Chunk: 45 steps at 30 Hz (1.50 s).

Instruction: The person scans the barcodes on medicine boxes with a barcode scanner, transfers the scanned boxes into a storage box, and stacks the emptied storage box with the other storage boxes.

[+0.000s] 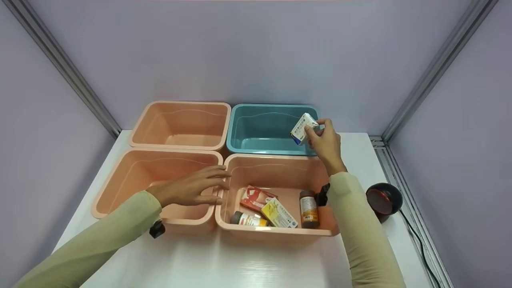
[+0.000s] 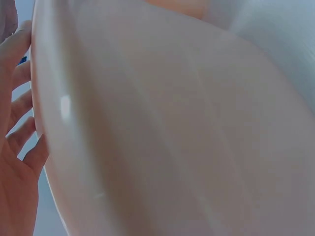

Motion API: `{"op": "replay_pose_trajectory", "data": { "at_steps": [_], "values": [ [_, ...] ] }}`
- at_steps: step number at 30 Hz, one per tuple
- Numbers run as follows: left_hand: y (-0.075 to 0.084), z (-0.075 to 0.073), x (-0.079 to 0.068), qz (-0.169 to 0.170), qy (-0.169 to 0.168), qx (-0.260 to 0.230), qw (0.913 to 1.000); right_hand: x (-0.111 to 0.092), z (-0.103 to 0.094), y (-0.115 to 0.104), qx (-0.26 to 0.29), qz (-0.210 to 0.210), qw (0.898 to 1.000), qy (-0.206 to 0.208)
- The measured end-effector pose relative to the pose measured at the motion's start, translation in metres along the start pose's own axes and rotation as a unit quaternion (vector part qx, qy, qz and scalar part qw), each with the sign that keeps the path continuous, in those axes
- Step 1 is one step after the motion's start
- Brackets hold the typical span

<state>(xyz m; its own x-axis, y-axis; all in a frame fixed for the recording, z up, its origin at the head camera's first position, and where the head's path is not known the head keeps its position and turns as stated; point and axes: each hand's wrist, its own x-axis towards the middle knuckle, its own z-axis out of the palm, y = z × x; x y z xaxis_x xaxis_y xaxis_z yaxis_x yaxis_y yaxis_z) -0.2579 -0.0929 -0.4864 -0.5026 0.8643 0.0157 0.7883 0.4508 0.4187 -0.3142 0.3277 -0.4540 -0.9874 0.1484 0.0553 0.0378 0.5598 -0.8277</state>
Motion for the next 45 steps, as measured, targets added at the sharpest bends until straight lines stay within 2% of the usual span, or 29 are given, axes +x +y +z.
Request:
{"op": "replay_pose_trajectory", "data": {
  "at_steps": [2,5,9,13,15,17,19,23,28,29,30,35,37,39,42,45],
  "values": [
    [0.000,0.000,0.000,0.002,0.003,0.002,1.0000,0.000,0.006,-0.002,-0.006,0.006,1.000,-0.013],
    [0.001,-0.001,-0.001,0.001,0.001,0.005,1.0000,-0.001,0.016,-0.002,-0.012,-0.005,0.998,-0.056],
    [0.001,0.000,-0.002,-0.001,-0.005,0.003,1.0000,-0.006,0.028,-0.001,-0.004,-0.056,0.992,-0.112],
    [0.001,0.001,-0.003,-0.010,-0.010,-0.006,0.9999,-0.015,0.042,-0.005,0.035,-0.109,0.978,-0.177],
    [0.001,0.001,-0.003,-0.014,-0.011,-0.008,0.9998,-0.020,0.049,-0.008,0.048,-0.118,0.964,-0.234],
    [0.002,0.001,-0.003,-0.015,-0.010,-0.009,0.9998,-0.027,0.056,-0.009,0.039,-0.119,0.948,-0.292],
    [0.002,0.002,-0.002,-0.014,-0.010,-0.008,0.9998,-0.036,0.063,-0.009,0.015,-0.107,0.932,-0.345],
    [0.003,0.001,-0.001,-0.012,-0.010,-0.011,0.9998,-0.051,0.077,-0.002,-0.052,-0.075,0.901,-0.424],
    [0.005,0.000,-0.001,-0.010,-0.011,-0.008,0.9999,-0.062,0.090,0.009,-0.173,-0.034,0.839,-0.514],
    [0.006,0.000,-0.002,-0.009,-0.011,-0.007,0.9999,-0.063,0.093,0.010,-0.193,-0.032,0.830,-0.523],
    [0.006,0.001,-0.002,-0.006,-0.010,-0.007,0.9999,-0.065,0.094,0.011,-0.212,-0.030,0.825,-0.522],
    [0.006,0.002,-0.001,-0.004,-0.004,-0.012,0.9999,-0.069,0.095,0.011,-0.290,-0.040,0.832,-0.472],
    [0.006,0.002,0.000,-0.004,-0.004,-0.013,0.9999,-0.069,0.093,0.012,-0.318,-0.026,0.827,-0.463],
    [0.006,0.002,0.000,-0.004,-0.003,-0.013,0.9999,-0.071,0.092,0.012,-0.346,-0.007,0.815,-0.465],
    [0.006,0.003,0.000,-0.002,-0.001,-0.014,0.9999,-0.072,0.092,0.015,-0.343,-0.002,0.811,-0.473],
    [0.006,0.003,0.001,0.000,0.000,-0.014,0.9999,-0.071,0.091,0.014,-0.332,-0.025,0.819,-0.468]
  ]
}}
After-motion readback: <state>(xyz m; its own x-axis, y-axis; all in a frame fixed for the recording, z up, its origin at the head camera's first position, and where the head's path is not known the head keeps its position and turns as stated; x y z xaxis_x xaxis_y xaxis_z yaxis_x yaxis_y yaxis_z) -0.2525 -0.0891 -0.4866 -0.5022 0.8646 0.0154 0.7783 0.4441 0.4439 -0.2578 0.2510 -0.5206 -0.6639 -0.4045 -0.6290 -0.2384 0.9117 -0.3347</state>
